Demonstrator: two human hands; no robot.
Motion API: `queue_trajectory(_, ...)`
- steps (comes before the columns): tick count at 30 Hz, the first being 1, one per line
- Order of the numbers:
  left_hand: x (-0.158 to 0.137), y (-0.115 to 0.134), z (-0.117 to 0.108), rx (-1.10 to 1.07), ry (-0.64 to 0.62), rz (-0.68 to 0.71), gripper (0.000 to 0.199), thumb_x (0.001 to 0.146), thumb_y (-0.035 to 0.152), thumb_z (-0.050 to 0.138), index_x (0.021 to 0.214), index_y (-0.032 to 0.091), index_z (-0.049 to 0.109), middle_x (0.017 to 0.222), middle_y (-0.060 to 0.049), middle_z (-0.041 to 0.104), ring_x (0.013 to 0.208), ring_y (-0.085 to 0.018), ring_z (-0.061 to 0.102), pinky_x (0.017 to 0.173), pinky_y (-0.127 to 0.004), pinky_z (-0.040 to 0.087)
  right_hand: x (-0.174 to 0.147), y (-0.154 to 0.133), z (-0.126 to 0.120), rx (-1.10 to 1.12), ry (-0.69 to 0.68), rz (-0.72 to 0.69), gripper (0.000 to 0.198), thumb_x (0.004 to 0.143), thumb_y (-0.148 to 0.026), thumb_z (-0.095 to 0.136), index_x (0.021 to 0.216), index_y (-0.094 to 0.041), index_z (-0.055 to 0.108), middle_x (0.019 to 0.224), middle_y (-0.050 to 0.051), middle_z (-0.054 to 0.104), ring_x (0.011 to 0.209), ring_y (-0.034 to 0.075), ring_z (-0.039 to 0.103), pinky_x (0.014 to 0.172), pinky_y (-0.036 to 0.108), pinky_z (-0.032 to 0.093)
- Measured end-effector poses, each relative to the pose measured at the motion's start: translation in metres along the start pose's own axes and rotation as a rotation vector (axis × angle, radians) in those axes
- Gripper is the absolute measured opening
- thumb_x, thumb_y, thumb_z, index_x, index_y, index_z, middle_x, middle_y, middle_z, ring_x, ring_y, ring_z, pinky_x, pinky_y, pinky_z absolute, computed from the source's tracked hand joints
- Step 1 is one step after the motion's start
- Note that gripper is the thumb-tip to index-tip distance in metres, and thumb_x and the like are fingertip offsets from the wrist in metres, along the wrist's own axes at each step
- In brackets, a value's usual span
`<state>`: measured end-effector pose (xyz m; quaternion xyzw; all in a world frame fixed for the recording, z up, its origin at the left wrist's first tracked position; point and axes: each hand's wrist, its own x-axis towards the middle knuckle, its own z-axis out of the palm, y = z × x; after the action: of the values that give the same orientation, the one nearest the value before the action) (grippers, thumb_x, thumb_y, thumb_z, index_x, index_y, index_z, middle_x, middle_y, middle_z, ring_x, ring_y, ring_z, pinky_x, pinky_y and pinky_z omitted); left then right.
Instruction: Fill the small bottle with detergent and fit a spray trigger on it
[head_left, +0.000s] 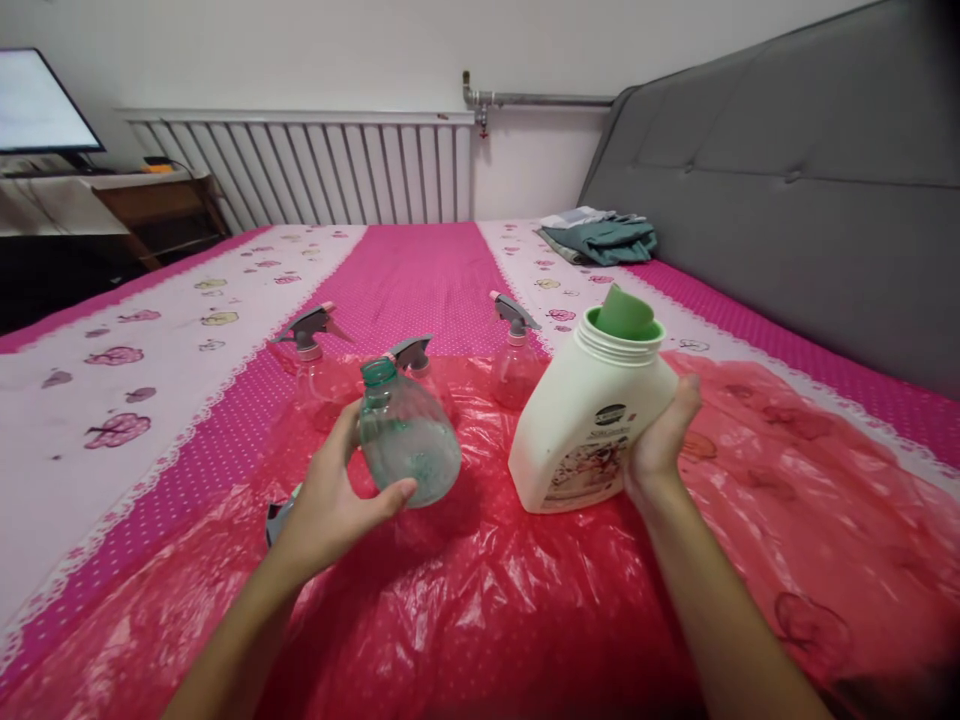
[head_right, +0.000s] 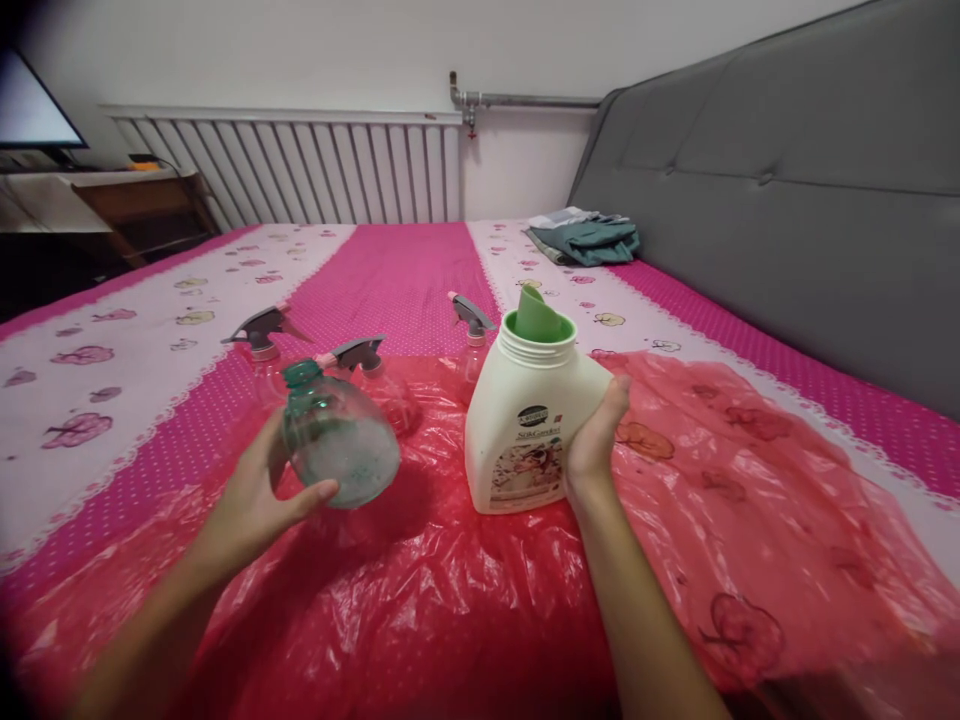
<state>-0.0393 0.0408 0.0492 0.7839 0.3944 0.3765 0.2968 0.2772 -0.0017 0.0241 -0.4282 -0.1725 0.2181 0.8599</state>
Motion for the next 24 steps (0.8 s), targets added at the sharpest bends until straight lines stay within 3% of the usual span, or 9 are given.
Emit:
queue_trajectory(7,-0.002,0.000,0.005,0.075,-0.004,-0.016,0.081,0.078,0.049,0.083,0.146,0.023,0.046,0.147,-0.016,0.063,0.137,-0.043,0.062,0.116,-0.062,0.047,0.001,0.001,-0.001,0.022,0.006,0.007,0.070,0.085,-0.084,0.052,0.101,-0.018,0.066,0.097,0.003,0.073,0.085,0.016,0.067,0.081,0.028,0.059)
queue_trajectory(12,-0.006,0.002,0.031,0.094,-0.101,0.030,0.077,0.076,0.039,0.083,0.142,0.024,0.046,0.145,-0.016,0.063,0.137,-0.041,0.061,0.118,-0.063,0.045,0.003,0.003,-0.002,0.018,0.011,0.008,0.072,0.085,-0.085,0.050,0.104,-0.017,0.067,0.097,0.004,0.073,0.083,0.017,0.068,0.080,0.030,0.059)
queue_trajectory(18,-0.015,-0.007,0.063,0.126,-0.215,-0.072,0.080,0.073,0.036,0.085,0.142,0.024,0.048,0.148,-0.017,0.062,0.139,-0.043,0.058,0.117,-0.064,0.044,0.004,0.005,-0.001,0.019,0.014,0.018,0.076,0.081,-0.088,0.052,0.106,-0.017,0.067,0.099,0.004,0.073,0.085,0.018,0.069,0.079,0.030,0.058)
queue_trajectory(24,-0.015,-0.008,0.064,0.112,-0.260,-0.094,0.080,0.073,0.034,0.087,0.143,0.023,0.049,0.144,-0.018,0.063,0.136,-0.042,0.060,0.114,-0.062,0.047,0.004,0.008,-0.001,0.027,0.005,0.047,0.075,0.086,-0.085,0.047,0.108,-0.017,0.068,0.101,0.005,0.073,0.089,0.017,0.070,0.079,0.029,0.057)
